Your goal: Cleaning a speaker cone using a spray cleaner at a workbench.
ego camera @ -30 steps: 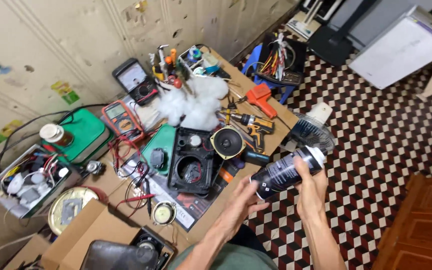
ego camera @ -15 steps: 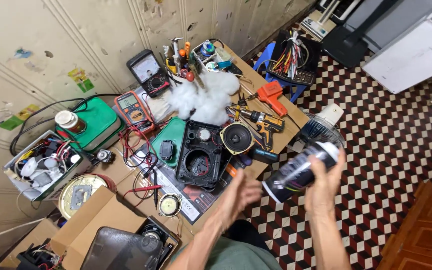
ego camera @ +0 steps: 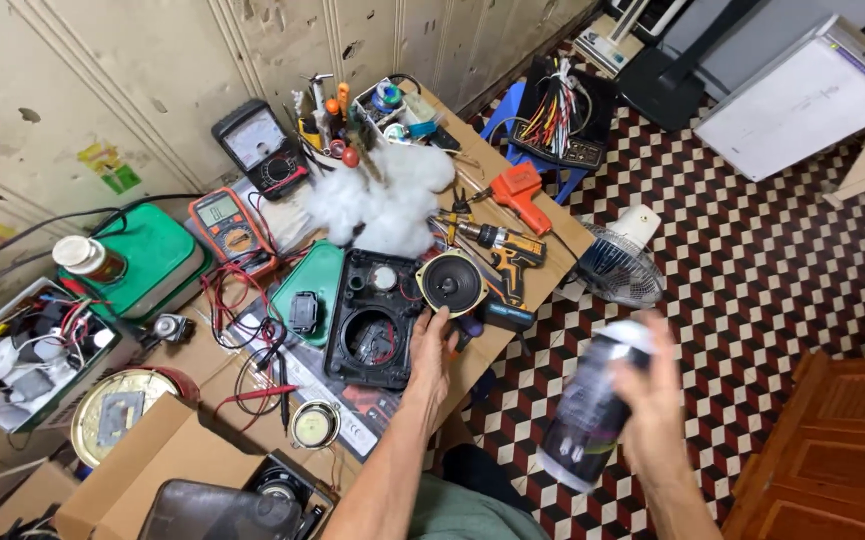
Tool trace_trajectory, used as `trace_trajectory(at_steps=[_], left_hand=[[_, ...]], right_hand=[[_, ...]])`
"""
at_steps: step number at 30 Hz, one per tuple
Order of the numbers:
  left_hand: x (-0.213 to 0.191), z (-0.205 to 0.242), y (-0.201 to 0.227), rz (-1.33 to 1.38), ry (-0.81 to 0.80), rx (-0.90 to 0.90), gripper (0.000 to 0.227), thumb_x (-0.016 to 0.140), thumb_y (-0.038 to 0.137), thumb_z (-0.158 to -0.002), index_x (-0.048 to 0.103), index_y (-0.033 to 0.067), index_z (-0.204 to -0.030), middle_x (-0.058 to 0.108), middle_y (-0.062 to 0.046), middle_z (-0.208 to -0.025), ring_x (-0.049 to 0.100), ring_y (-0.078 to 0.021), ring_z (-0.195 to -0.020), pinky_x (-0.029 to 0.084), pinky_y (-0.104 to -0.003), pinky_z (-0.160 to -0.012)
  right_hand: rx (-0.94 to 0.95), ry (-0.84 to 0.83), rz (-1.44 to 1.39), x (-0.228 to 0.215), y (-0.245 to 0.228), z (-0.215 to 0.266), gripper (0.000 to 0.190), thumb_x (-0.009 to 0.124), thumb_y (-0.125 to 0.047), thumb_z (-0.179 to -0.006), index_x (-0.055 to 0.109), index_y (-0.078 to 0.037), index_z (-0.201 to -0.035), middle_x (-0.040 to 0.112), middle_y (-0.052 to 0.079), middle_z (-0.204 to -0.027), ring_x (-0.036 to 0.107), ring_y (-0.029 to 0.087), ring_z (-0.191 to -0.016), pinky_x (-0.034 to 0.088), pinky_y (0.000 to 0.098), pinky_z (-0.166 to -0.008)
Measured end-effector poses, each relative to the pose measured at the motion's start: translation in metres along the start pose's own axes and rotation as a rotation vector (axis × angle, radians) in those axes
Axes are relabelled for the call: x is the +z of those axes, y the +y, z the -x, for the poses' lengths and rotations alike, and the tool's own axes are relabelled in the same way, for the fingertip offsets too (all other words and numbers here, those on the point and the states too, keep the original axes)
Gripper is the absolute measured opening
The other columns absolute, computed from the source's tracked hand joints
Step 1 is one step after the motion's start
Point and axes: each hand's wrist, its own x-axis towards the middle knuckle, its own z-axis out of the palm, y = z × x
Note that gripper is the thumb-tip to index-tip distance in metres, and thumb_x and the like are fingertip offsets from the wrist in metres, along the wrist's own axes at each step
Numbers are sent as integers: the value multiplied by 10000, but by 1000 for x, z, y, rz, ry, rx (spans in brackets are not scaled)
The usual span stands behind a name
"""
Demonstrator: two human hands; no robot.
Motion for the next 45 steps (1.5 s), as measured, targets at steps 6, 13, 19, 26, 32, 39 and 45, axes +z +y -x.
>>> trace_trajectory(at_steps=[6, 13, 19, 26, 32, 39, 45], left_hand=[[10, 7, 10, 8, -40, -19, 758, 756, 232, -845, 400, 182, -1512, 560, 9, -1453, 487, -170, -1375, 410, -408, -1090], [21, 16, 22, 52, -80, -18, 722, 746, 184, -863, 423, 206, -1508, 546, 57, -1459, 499, -131, -1350, 466, -384, -1061], [17, 14, 19, 52, -30, -14, 692, 754, 190, -855, 470, 208, -1486, 566, 59, -1457, 518, -115, -1326, 465, -370, -1053], [10, 11, 15, 46, -84, 3, 729, 766, 204, -872, 431, 151, -1517, 543, 2, -1470, 511, -140, -1344, 450, -373, -1094], [-16, 15, 7, -173, -62, 7, 767, 726, 210, -900, 344, 114, -1557, 533, 1, -1482, 547, -143, -1317, 454, -352, -1087], [-37, 46, 29, -345, -34, 64, 648, 656, 275, -955, 453, 12, -1511, 692, -64, -1153, 665, -122, -998, 578, -259, -837], [-35, 54, 46, -367, -7, 60, 600, 655, 254, -947, 487, 23, -1475, 707, -20, -1085, 678, -110, -942, 572, -266, -818]], right_hand=[[281, -42, -102, -11, 2, -28, 1002, 728, -317, -737, 241, -119, -1590, 586, 168, -1296, 632, 336, -1109, 571, 576, -888], [371, -47, -89, -4, 8, -48, 1004, 727, -280, -709, 287, -112, -1595, 598, 183, -1193, 605, 350, -1094, 547, 624, -890], [375, -24, -191, 0, 13, -49, 1019, 715, -272, -706, 259, -96, -1600, 576, 206, -1154, 572, 413, -1023, 506, 669, -841], [188, -81, -39, 5, 13, -45, 883, 705, -222, -853, 233, -55, -1581, 511, 238, -1323, 599, 347, -1141, 496, 570, -950], [113, 199, -270, -15, 24, -59, 607, 694, -200, -952, 388, 62, -1406, 598, 185, -1261, 658, 281, -1106, 551, 534, -1025], [107, 324, -418, 10, 2, -36, 576, 666, -296, -990, 428, -27, -1440, 601, 142, -1240, 659, 247, -1093, 566, 492, -959], [162, 202, -350, 1, 6, -32, 484, 643, -153, -935, 488, 39, -1351, 613, 191, -1225, 644, 335, -1083, 556, 531, -970]])
